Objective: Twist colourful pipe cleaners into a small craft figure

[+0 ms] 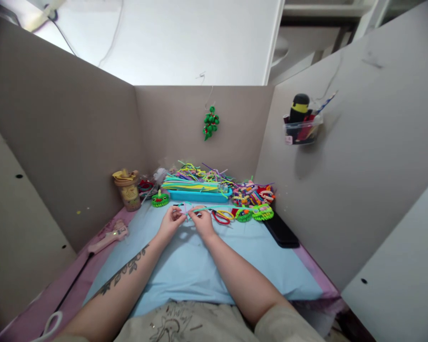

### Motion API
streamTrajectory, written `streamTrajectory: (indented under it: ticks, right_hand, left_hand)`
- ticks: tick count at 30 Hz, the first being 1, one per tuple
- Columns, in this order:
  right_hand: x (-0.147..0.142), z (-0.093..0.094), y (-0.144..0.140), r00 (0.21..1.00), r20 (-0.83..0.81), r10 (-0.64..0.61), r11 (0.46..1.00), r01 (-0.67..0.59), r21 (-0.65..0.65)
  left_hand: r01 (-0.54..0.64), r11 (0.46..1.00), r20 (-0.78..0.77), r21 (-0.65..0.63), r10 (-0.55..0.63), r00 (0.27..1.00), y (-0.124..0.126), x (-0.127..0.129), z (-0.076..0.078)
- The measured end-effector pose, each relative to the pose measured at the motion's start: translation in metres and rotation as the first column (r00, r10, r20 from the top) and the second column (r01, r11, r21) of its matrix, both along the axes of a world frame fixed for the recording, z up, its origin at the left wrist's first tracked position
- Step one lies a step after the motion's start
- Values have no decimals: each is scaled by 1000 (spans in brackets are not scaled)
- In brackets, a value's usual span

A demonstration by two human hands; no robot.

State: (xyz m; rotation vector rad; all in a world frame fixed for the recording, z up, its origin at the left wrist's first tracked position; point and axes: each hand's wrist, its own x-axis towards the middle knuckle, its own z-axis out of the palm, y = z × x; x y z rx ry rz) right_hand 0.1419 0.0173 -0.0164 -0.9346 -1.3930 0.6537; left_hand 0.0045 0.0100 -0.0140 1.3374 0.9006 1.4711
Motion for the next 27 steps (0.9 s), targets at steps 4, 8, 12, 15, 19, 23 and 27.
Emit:
streamTrajectory:
  ticks: [4, 8, 12, 15, 19, 23, 27]
  right_hand:
    - [-1, -2, 1, 999, 6, 34, 999, -34, -39]
    - [-1, -5, 2, 1000, 18, 20, 999, -19, -34]
    - [1, -9, 6, 999, 34, -11, 1000, 11, -24]
    - [1, -12, 10, 998, 60, -19, 998, 23, -61]
    - [0, -15, 12, 999, 22, -28, 997, 30, -77]
    - [-2, -13, 10, 1000, -4, 6, 995, -7, -98]
    - [-2, -10, 6, 1000, -2, 15, 994, -16, -104]
  left_hand:
    - [-15, 1000, -21, 21, 15, 1000, -2, -1, 2]
    - [-22, 999, -13, 23, 23, 1000, -3, -1, 4]
    - [8, 1000, 0, 28, -8, 1000, -2, -1, 2]
    - [33, 999, 18, 30, -33, 999, -1, -1, 0]
    - [56, 998, 23, 22, -56, 998, 0, -2, -2]
    - [65, 998, 50, -10, -65, 997, 0, 0, -1]
    - [54, 998, 88, -34, -51, 995, 0, 1, -1]
